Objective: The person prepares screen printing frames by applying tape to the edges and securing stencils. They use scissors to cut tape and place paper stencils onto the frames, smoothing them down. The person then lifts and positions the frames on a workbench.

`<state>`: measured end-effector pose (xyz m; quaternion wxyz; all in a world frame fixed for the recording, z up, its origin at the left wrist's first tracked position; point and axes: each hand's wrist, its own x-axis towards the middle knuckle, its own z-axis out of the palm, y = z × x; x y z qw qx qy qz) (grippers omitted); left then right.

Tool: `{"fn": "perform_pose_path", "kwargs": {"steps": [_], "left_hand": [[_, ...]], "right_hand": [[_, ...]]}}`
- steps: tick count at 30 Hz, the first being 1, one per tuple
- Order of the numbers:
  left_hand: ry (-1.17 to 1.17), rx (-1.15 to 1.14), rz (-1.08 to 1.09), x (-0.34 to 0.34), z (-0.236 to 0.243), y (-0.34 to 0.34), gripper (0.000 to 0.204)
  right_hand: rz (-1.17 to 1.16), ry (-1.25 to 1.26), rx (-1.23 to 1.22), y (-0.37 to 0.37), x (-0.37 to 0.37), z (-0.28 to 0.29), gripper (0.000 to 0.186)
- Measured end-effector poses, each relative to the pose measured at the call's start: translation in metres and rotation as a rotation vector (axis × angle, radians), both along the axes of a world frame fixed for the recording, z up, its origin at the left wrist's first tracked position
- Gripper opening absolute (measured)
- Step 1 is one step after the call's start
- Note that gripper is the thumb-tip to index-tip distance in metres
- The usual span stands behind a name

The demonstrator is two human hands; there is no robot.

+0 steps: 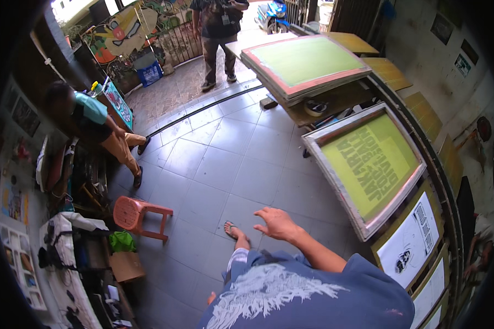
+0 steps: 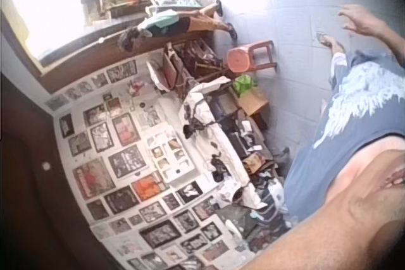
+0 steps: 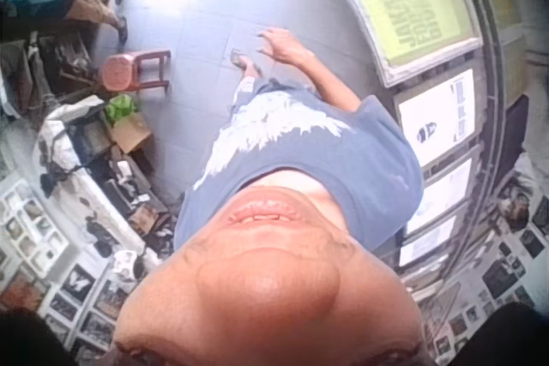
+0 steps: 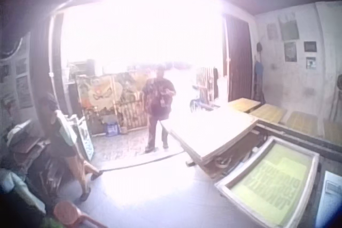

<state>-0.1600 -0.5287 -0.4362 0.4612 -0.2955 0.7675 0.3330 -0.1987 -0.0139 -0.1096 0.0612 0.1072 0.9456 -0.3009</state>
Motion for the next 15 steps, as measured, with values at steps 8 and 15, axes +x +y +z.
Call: {"fn": "perform_pose_path", "kwargs": {"steps": [8, 15], "left_hand": [[0.192, -0.062, -0.277, -0.345, 0.034, 0.114, 0.055], [0.637, 0.359, -0.604, -0.616, 0.08, 0.323, 0.061]], "right_hand": [[-0.143, -0.177, 0.028, 0.048, -0.131, -0.009, 0.049], [-0.618, 0.078, -0.053, 0.123, -0.205, -0.006, 0.034]]}}
